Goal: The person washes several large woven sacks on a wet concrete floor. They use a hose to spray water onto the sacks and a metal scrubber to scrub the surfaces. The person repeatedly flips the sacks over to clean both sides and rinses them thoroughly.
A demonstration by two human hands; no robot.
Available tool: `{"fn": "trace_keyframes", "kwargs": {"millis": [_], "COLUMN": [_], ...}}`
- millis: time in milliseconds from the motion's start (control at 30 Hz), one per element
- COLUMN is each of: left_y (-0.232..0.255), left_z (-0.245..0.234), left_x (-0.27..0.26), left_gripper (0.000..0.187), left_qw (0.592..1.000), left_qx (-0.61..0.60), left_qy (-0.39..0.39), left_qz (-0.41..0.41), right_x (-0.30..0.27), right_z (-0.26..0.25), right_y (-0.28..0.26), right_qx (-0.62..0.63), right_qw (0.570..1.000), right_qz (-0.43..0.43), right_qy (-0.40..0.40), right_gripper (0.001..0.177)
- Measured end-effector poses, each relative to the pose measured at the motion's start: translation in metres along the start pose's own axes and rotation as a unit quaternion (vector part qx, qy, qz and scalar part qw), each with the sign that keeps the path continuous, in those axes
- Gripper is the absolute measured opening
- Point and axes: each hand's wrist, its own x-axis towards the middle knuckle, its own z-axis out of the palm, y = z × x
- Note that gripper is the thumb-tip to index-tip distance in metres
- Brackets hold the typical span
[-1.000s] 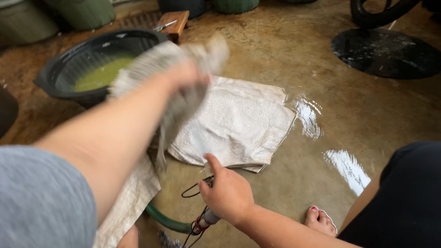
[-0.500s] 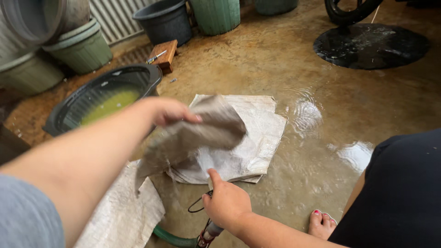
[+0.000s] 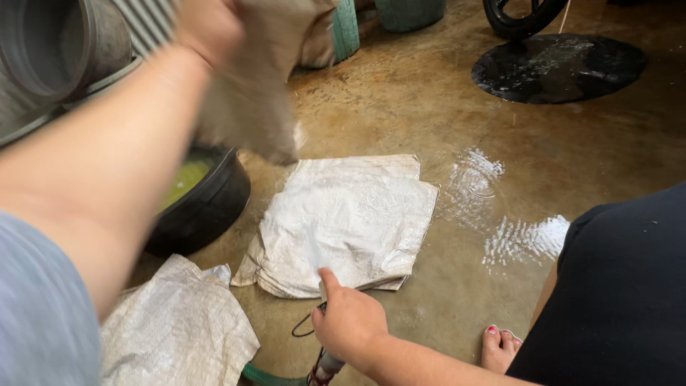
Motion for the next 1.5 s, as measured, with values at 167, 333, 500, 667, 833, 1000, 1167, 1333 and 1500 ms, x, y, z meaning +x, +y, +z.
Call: {"fn": "trace_keyframes", "kwargs": {"millis": [167, 333, 500, 667, 833, 1000, 1167, 1333, 1500], "left_y": [0.109, 0.151, 0.183, 0.203, 0.223, 0.243, 0.253, 0.247, 0.212], "left_z": [0.133, 0.195, 0.172, 0.055, -0.038, -0.064, -0.062, -0.068, -0.073], "left_x": [-0.166, -0.433, -0.565, -0.582, -0.624, -0.657, -0.635, -0.627, -0.664], "left_gripper": [0.049, 0.030, 0.039, 0.057, 0.103, 0.108, 0.092, 0.061, 0.046], "left_qw": [0.881, 0.721, 0.635, 0.598, 0.435, 0.392, 0.404, 0.397, 0.452], "left_qx": [-0.213, -0.155, -0.122, 0.042, 0.161, 0.167, 0.169, 0.143, 0.156], "left_qy": [-0.311, -0.581, -0.635, -0.553, -0.537, -0.524, -0.533, -0.505, -0.496], "left_qz": [-0.286, -0.343, -0.424, -0.578, -0.705, -0.738, -0.724, -0.753, -0.725], "right_x": [0.005, 0.010, 0.017, 0.025, 0.030, 0.037, 0.041, 0.044, 0.049], "right_z": [0.004, 0.009, 0.004, 0.004, 0.011, 0.018, 0.025, 0.022, 0.020], "right_y": [0.009, 0.020, 0.020, 0.018, 0.020, 0.024, 0.029, 0.034, 0.039], "right_qx": [0.005, 0.011, 0.011, -0.007, -0.027, -0.045, -0.055, -0.022, 0.007], "right_qw": [1.000, 0.999, 0.990, 0.988, 0.984, 0.983, 0.981, 0.977, 0.969], "right_qz": [0.020, 0.048, 0.136, 0.151, 0.172, 0.172, 0.184, 0.212, 0.245], "right_qy": [0.009, 0.016, -0.017, -0.019, -0.039, -0.035, -0.033, -0.023, -0.033], "right_gripper": [0.070, 0.071, 0.066, 0.062, 0.063, 0.063, 0.065, 0.068, 0.066]}}
